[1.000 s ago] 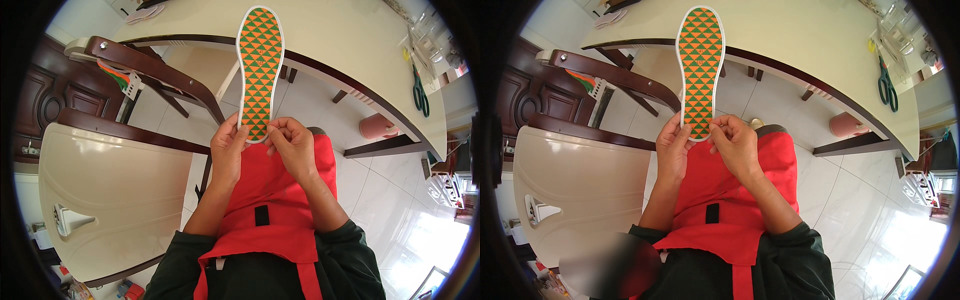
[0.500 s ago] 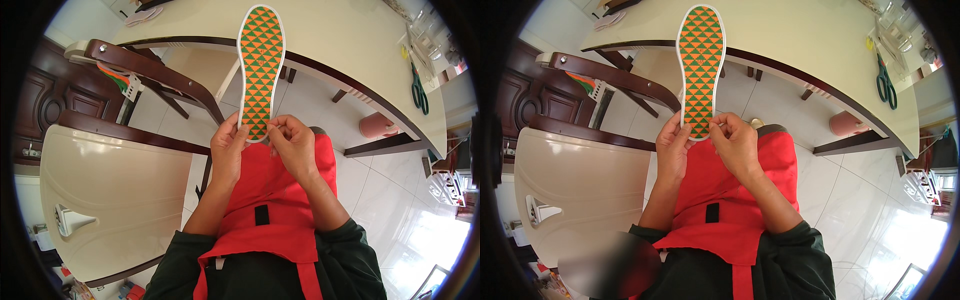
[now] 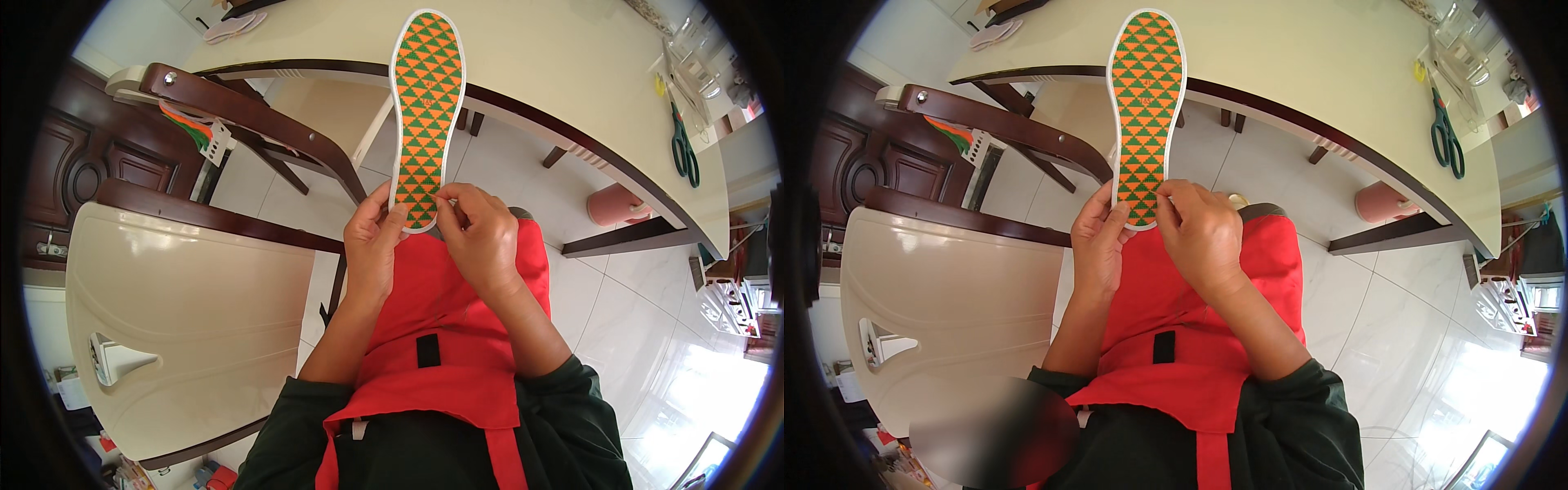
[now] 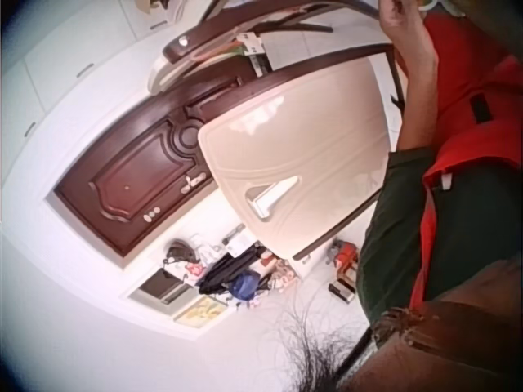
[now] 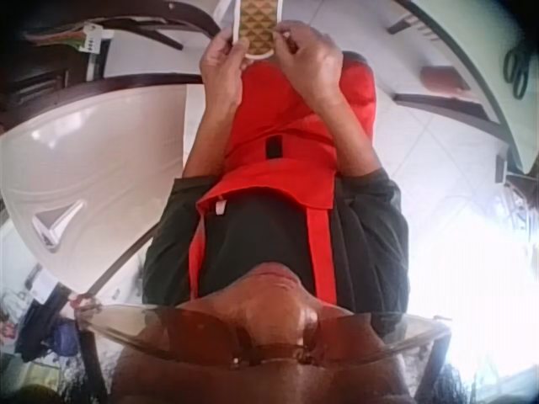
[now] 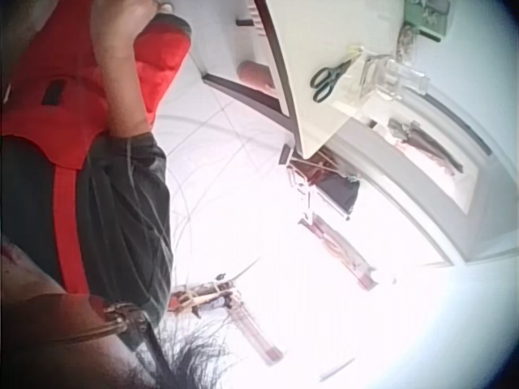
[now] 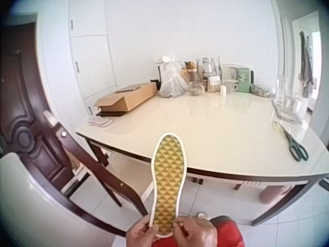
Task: The person hand-sews a patterned insole using a needle and thread, stitching along the perimeter. They flip the insole to check both sides, trim excess thread with scissors, and continue stitching the edge.
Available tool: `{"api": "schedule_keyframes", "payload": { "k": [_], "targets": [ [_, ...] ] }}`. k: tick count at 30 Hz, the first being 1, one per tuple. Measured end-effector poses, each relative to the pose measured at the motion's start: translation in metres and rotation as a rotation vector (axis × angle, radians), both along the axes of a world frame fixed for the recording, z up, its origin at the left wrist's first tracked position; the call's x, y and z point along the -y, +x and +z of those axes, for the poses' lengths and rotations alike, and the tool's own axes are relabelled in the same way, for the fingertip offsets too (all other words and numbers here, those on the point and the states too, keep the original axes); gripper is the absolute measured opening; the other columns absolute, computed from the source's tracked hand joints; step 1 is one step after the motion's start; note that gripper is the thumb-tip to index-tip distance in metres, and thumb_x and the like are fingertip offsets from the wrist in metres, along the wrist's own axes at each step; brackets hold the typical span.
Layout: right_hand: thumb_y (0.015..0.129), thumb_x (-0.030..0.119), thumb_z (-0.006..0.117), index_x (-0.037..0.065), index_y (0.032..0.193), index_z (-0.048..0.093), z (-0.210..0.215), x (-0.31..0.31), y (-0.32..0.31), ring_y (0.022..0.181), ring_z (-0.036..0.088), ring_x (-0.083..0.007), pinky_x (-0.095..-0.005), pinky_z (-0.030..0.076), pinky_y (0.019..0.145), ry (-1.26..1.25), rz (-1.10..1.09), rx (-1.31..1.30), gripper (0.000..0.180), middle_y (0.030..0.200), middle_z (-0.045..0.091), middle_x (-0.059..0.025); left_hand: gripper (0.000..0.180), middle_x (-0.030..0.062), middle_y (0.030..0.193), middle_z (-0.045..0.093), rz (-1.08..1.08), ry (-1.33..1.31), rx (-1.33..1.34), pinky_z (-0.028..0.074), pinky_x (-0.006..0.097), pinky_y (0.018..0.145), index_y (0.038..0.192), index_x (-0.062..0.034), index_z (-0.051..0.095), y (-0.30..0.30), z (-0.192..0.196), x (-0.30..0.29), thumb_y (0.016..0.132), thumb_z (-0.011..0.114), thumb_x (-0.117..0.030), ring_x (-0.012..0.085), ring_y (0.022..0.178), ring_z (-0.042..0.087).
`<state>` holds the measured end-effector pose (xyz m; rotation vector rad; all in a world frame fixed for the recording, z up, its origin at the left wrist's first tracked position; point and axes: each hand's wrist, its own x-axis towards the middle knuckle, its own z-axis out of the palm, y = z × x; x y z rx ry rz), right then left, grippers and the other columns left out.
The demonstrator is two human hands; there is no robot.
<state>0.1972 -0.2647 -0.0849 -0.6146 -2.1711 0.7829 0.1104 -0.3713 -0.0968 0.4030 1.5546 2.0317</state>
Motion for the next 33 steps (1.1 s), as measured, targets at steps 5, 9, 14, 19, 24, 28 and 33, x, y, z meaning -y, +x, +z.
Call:
{"api": "schedule_keyframes", "payload": {
  "k": [5, 9, 14, 19, 24, 28, 33],
  "targets": [
    [0.077, 0.008, 0.067, 0.009, 0.081, 0.063, 0.0028, -0.0027, -0.0027, 0.056, 0.054, -0.0196, -0.0311, 0.042, 0.067, 0.253, -0.004, -0.047, 0.006, 0.064, 0.055, -0.0014, 0.033, 0.0062, 0.100, 0.064, 0.001, -0.015, 0.003, 0.050, 0.020, 0.065, 0.124, 0.0008, 0.052, -0.0004, 0.0015, 0.0009, 0.091, 0.053, -0.005, 0.0083, 0.085, 0.062],
    [0.077, 0.009, 0.067, 0.010, 0.084, 0.064, 0.0002, -0.0044, -0.0012, 0.062, 0.054, -0.0177, -0.0318, 0.040, 0.074, 0.319, -0.016, -0.085, 0.007, 0.070, 0.054, 0.0000, 0.032, 0.0059, 0.099, 0.064, 0.010, -0.004, -0.012, 0.050, 0.020, 0.064, 0.123, 0.0007, 0.052, 0.0011, 0.0017, 0.0011, 0.091, 0.054, -0.005, 0.0075, 0.084, 0.062],
    [0.076, 0.009, 0.068, 0.010, 0.086, 0.066, 0.0006, -0.0042, -0.0007, 0.069, 0.053, -0.0159, -0.0321, 0.038, 0.077, 0.310, -0.027, -0.084, 0.010, 0.076, 0.052, 0.0006, 0.031, 0.0055, 0.099, 0.064, 0.016, 0.006, 0.001, 0.049, 0.020, 0.065, 0.122, 0.0005, 0.053, 0.0018, 0.0021, 0.0008, 0.091, 0.054, -0.005, 0.0068, 0.084, 0.061],
    [0.073, 0.005, 0.070, 0.008, 0.082, 0.066, 0.0024, -0.0020, -0.0011, 0.072, 0.054, -0.0167, -0.0328, 0.041, 0.077, 0.283, -0.028, -0.079, 0.010, 0.075, 0.054, -0.0010, 0.034, 0.0041, 0.097, 0.064, 0.020, -0.002, 0.002, 0.046, 0.018, 0.063, 0.124, 0.0001, 0.053, 0.0025, 0.0019, 0.0015, 0.091, 0.054, -0.006, 0.0046, 0.081, 0.059],
    [0.075, 0.009, 0.069, 0.010, 0.085, 0.066, -0.0010, -0.0031, -0.0017, 0.071, 0.053, -0.0155, -0.0322, 0.038, 0.079, 0.300, -0.013, -0.084, 0.011, 0.077, 0.051, 0.0007, 0.034, 0.0036, 0.096, 0.064, 0.025, -0.001, -0.004, 0.045, 0.017, 0.062, 0.124, 0.0002, 0.053, 0.0031, 0.0033, 0.0023, 0.090, 0.055, -0.006, 0.0035, 0.079, 0.059],
    [0.073, 0.005, 0.070, 0.008, 0.083, 0.067, 0.0030, -0.0017, -0.0015, 0.072, 0.054, -0.0173, -0.0323, 0.041, 0.076, 0.279, -0.020, -0.075, 0.010, 0.074, 0.054, -0.0015, 0.034, 0.0037, 0.096, 0.064, 0.032, -0.005, 0.001, 0.045, 0.017, 0.062, 0.124, 0.0002, 0.053, 0.0034, 0.0027, 0.0010, 0.090, 0.055, -0.006, 0.0036, 0.079, 0.058],
    [0.073, 0.005, 0.070, 0.008, 0.083, 0.067, 0.0031, -0.0020, -0.0018, 0.071, 0.054, -0.0173, -0.0324, 0.041, 0.076, 0.268, -0.013, -0.067, 0.010, 0.074, 0.053, -0.0016, 0.034, 0.0042, 0.097, 0.064, 0.026, -0.005, 0.002, 0.047, 0.018, 0.063, 0.124, 0.0006, 0.052, 0.0033, 0.0026, 0.0020, 0.090, 0.055, -0.006, 0.0049, 0.080, 0.059]
  ]
}}
